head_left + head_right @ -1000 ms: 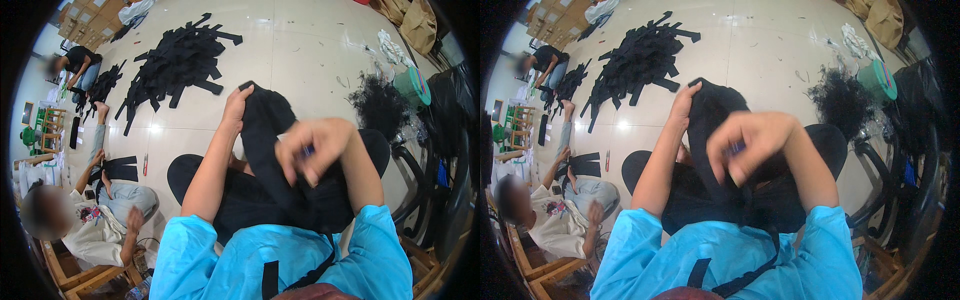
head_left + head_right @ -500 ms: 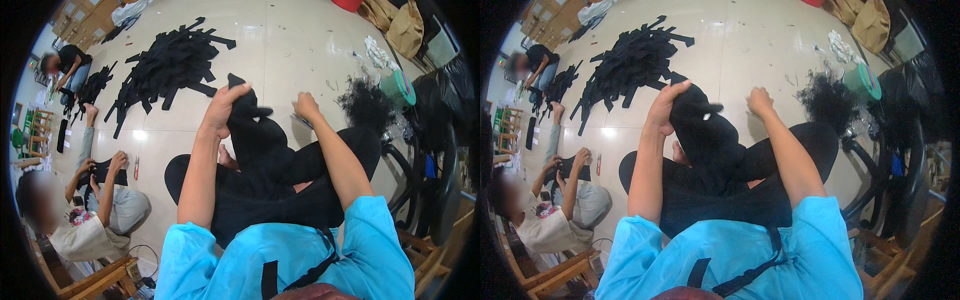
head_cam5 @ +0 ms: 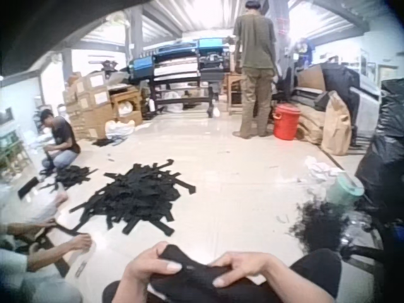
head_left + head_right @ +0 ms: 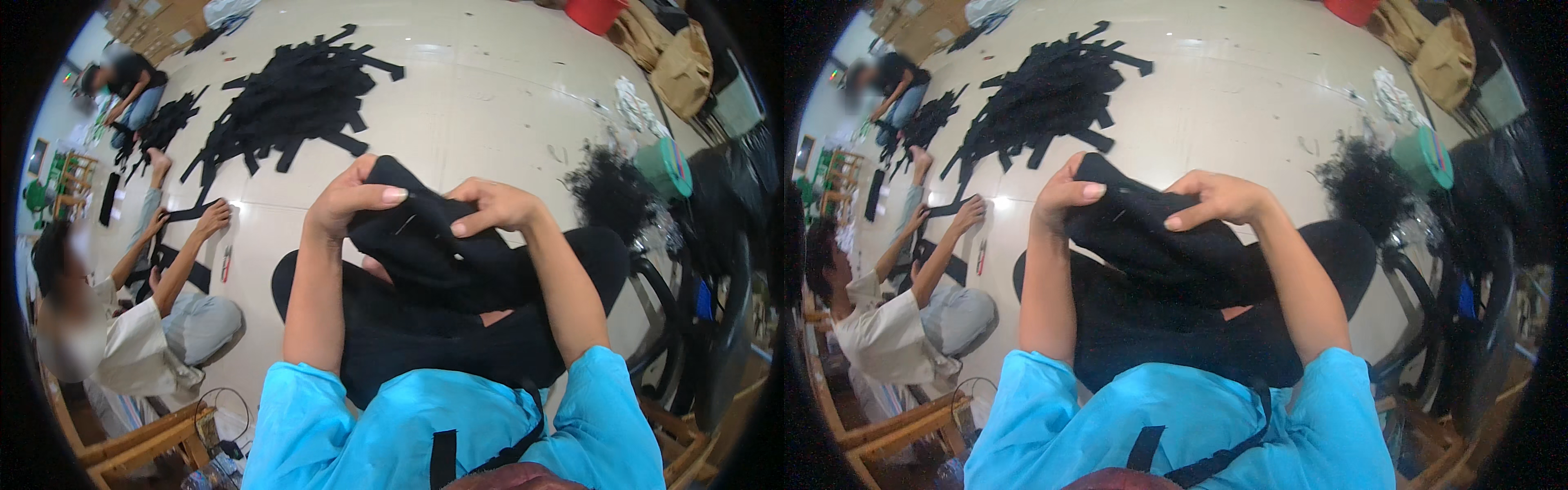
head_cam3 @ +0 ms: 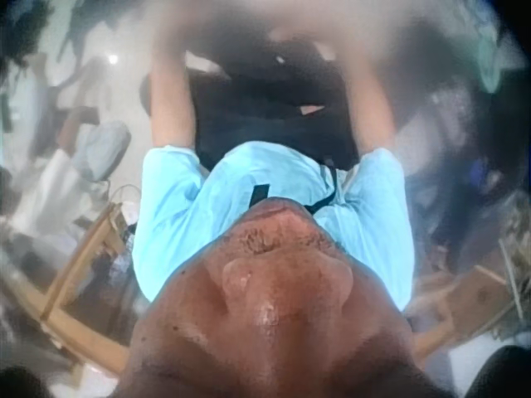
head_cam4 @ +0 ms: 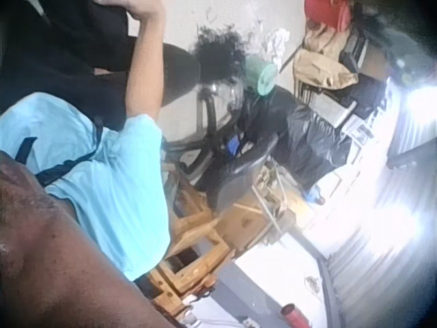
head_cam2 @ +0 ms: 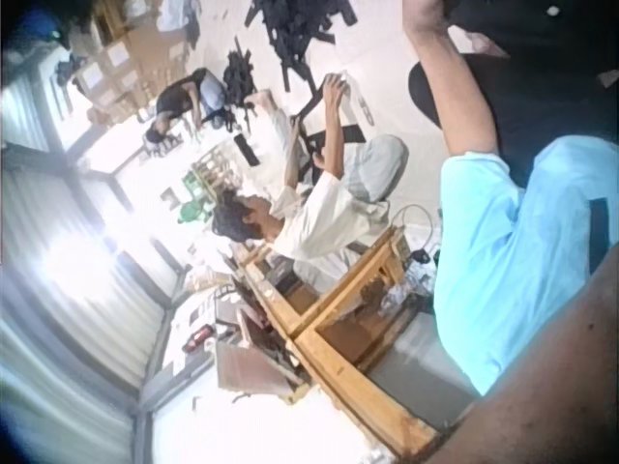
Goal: The person sits on the floor and uses scissors to cut black fabric strips into smaller pieces. They repeatedly trim the edges and fold the fabric while working. The cut pieces are placed on the floor nearby.
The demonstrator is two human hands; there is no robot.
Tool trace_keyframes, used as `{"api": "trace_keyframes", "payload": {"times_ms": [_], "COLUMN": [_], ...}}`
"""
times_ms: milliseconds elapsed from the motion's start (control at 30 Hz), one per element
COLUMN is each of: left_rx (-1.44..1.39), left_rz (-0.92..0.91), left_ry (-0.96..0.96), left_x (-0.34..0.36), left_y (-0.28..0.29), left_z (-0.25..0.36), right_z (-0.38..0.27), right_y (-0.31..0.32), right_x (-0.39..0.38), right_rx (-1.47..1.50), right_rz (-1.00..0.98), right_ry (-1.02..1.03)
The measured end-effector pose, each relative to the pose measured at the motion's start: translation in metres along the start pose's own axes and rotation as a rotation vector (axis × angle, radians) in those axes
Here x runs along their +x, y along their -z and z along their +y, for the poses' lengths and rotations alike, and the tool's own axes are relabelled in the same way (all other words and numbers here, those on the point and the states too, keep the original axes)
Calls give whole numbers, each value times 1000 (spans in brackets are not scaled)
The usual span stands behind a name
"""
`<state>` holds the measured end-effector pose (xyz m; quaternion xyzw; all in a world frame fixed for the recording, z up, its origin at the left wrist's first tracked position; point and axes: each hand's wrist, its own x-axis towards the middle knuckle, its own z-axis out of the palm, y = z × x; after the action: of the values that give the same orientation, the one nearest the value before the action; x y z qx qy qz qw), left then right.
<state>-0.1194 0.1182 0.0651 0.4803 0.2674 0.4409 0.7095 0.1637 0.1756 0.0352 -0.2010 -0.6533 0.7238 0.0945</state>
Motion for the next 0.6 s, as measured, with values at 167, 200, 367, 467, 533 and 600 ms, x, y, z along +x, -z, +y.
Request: {"api": "trace_keyframes", "payload": {"times_ms": [167, 200, 367, 467, 533, 600], "left_rx": [542, 510, 901, 861, 860, 873], "left_rz": [-130, -121, -25, 85, 32, 40], "left_ry": [164, 168, 2, -85, -129, -69], "left_x": [6, 7, 28, 25, 24, 19], "left_y": [3, 10, -18, -20, -15, -9], "left_z": [20, 13, -4, -9, -2, 9], "right_z": [-38, -41, -32, -57, -63, -57], "right_y": [-13, -16, -37, -45, -42, -28], "right_x": [-9, -8, 8, 2, -4, -15], "right_rx": [-174, -229, -720, -715, -712, -736], "right_rz": [405, 478, 724, 679, 579, 439], "right_ry": [219, 216, 342, 153, -7, -148]}}
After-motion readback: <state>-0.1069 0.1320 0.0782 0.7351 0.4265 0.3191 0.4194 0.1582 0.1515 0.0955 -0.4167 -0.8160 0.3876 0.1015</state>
